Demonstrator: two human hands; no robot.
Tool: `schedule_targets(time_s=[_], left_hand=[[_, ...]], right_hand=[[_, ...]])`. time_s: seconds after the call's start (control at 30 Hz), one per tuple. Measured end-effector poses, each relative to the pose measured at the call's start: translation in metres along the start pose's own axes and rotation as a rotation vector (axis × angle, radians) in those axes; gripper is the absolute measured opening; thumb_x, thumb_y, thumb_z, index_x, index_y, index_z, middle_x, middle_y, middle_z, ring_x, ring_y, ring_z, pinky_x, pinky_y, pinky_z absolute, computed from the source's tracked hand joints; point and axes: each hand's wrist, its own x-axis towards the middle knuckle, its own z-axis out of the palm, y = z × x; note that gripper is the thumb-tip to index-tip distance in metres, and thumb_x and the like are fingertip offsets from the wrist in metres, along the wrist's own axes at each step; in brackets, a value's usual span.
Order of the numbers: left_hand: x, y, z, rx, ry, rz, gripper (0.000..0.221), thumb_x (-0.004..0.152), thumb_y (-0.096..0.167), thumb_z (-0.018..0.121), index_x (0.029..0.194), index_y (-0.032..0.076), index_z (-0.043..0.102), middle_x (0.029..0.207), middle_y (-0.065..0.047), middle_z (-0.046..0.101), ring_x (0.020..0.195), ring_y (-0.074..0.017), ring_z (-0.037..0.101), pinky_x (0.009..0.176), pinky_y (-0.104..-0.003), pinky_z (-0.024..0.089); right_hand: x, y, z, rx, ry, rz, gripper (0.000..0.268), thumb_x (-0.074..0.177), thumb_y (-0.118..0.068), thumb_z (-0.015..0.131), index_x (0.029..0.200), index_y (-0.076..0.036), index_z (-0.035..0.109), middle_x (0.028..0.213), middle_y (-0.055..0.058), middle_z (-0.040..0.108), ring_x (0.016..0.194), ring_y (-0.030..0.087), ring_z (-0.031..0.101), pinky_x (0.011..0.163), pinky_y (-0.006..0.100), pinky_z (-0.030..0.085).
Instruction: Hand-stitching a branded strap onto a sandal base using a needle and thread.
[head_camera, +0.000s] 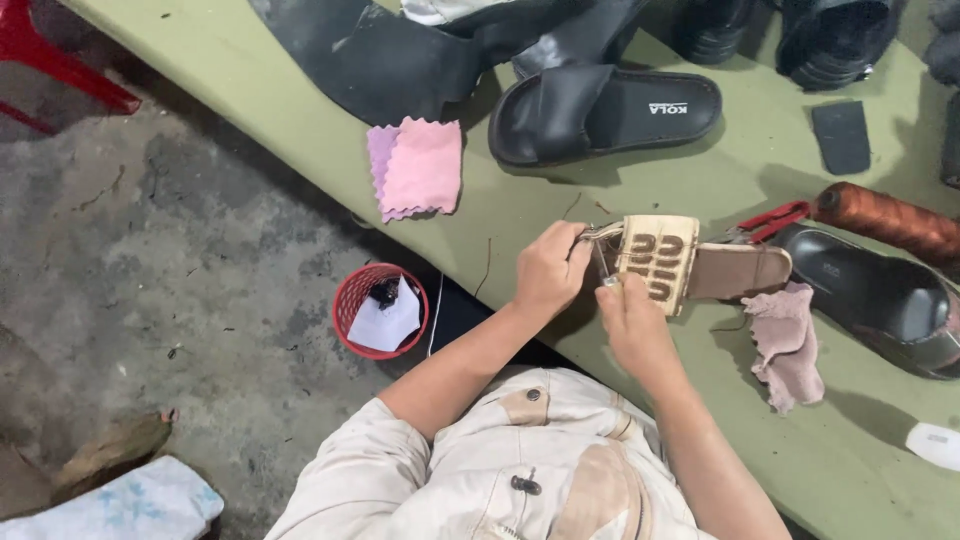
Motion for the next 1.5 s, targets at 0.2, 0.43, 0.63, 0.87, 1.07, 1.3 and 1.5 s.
schedule_targets(time_s=[0.2,0.43,0.63,0.87,1.07,1.3,1.5], left_hand=[[0.003,0.005,-0.001,0.027,-0.035,-0.049,0.018,0.104,0.026,0.052,0.103,0.014,0.065,0.080,-0.002,0.058,0.072,-0.0252,0.066,0.062,-0.034,0.056],[0.007,0.009,-0.002,0.045,-0.044,-0.032,0.016,0.103,0.026,0.052,0.102,0.017,0.065,0.079,0.001,0.056,0.068,-0.0234,0.065,0.060,-0.031,0.055],[0.008,0.016,-0.010,-0.064,-0.030,-0.052,0.013,0.098,0.031,0.061,0.099,0.019,0.065,0.078,0.003,0.055,0.069,-0.0196,0.065,0.062,-0.028,0.055],[0.007,0.015,-0.016,-0.180,0.018,-0.075,0.023,0.086,0.031,0.074,0.101,0.017,0.066,0.077,-0.001,0.054,0.067,-0.0221,0.063,0.060,-0.031,0.054],[0.006,0.018,-0.021,-0.244,-0.016,-0.033,0.030,0.085,0.032,0.079,0.111,0.020,0.071,0.078,0.001,0.052,0.066,-0.0204,0.061,0.061,-0.029,0.054],[0.015,0.009,-0.026,-0.726,-0.103,-0.214,0.012,0.092,0.016,0.076,0.082,0.009,0.075,0.061,-0.001,0.057,0.058,-0.0053,0.051,0.056,-0.020,0.045],[0.009,-0.009,-0.013,-0.980,-0.161,-0.538,0.025,0.088,0.006,0.078,0.069,0.007,0.061,0.056,0.002,0.053,0.059,0.0001,0.045,0.055,-0.018,0.040]], right_hand=[[-0.005,-0.007,0.003,1.025,-0.242,0.130,0.031,0.111,-0.028,0.030,0.116,-0.001,0.045,0.056,-0.002,0.028,0.029,0.010,0.032,0.027,0.022,0.027],[-0.007,0.006,0.011,0.497,-0.008,-0.033,0.027,0.112,-0.022,0.042,0.112,0.002,0.053,0.057,0.003,0.048,0.034,0.015,0.049,0.032,0.024,0.035],[-0.023,-0.007,-0.004,-0.057,0.209,0.021,0.039,0.107,-0.042,0.055,0.127,-0.010,0.060,0.092,0.025,0.070,0.088,0.047,0.071,0.073,0.055,0.056],[-0.024,0.023,0.008,-0.141,0.312,-0.036,0.038,0.104,-0.041,0.057,0.130,-0.014,0.059,0.101,0.022,0.073,0.093,0.046,0.071,0.078,0.056,0.057],[-0.026,0.031,0.008,-0.124,0.358,-0.098,0.035,0.102,-0.036,0.061,0.128,-0.012,0.059,0.101,0.020,0.074,0.093,0.044,0.071,0.078,0.055,0.058],[-0.024,0.038,0.008,0.318,0.235,-0.166,0.023,0.103,-0.021,0.058,0.118,-0.005,0.064,0.057,0.005,0.059,0.047,0.015,0.056,0.047,0.029,0.049],[-0.021,0.028,0.018,0.845,0.079,-0.124,0.024,0.106,-0.020,0.048,0.115,0.000,0.059,0.050,0.006,0.044,0.032,0.011,0.041,0.032,0.021,0.035]])
